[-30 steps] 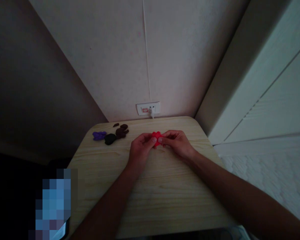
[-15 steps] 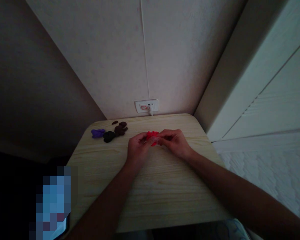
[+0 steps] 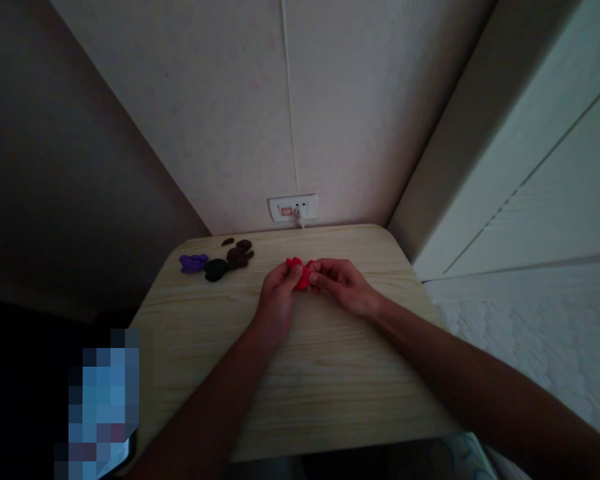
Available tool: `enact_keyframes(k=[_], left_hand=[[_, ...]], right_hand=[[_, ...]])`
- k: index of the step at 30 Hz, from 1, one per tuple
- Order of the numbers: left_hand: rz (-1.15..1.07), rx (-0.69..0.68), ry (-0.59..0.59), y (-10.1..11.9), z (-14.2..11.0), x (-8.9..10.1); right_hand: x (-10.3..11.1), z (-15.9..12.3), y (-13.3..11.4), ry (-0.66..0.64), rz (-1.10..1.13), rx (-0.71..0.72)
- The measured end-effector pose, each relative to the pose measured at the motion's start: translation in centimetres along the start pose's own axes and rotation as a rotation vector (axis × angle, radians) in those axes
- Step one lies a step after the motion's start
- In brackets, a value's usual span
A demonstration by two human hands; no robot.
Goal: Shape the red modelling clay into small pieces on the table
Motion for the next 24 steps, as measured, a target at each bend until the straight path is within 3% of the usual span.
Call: enact_keyframes(k=[6,12,18,24], left_hand=[[-0.03,0.025,0.031,0.3,0.2,0.4],[0.003,0.036,0.119,0.7,0.3,0.9],[0.031,0.001,0.145,0.7,0.4,1.3],[0.007,-0.007,0.123,1.0,0.2,0.9]], right_hand=[[-0.4,-0.1,0.0,0.008,0.012,0.048],[1.4,0.3,0.5,0.222,0.094,0.057],[2.1,-0.5,-0.2,0.403,-0.153,0.131],[1.7,-0.9,-0.3,0.392,-0.333,0.174]])
Point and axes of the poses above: each hand's wrist, its own z-axis towards the middle knuckle, its own x-axis out of the back of the hand, y = z × x, the point moved 5 cm from there along z, towards the middle knuckle, and after that the axes turned 15 degrees about -x, right-handed, at the moved point
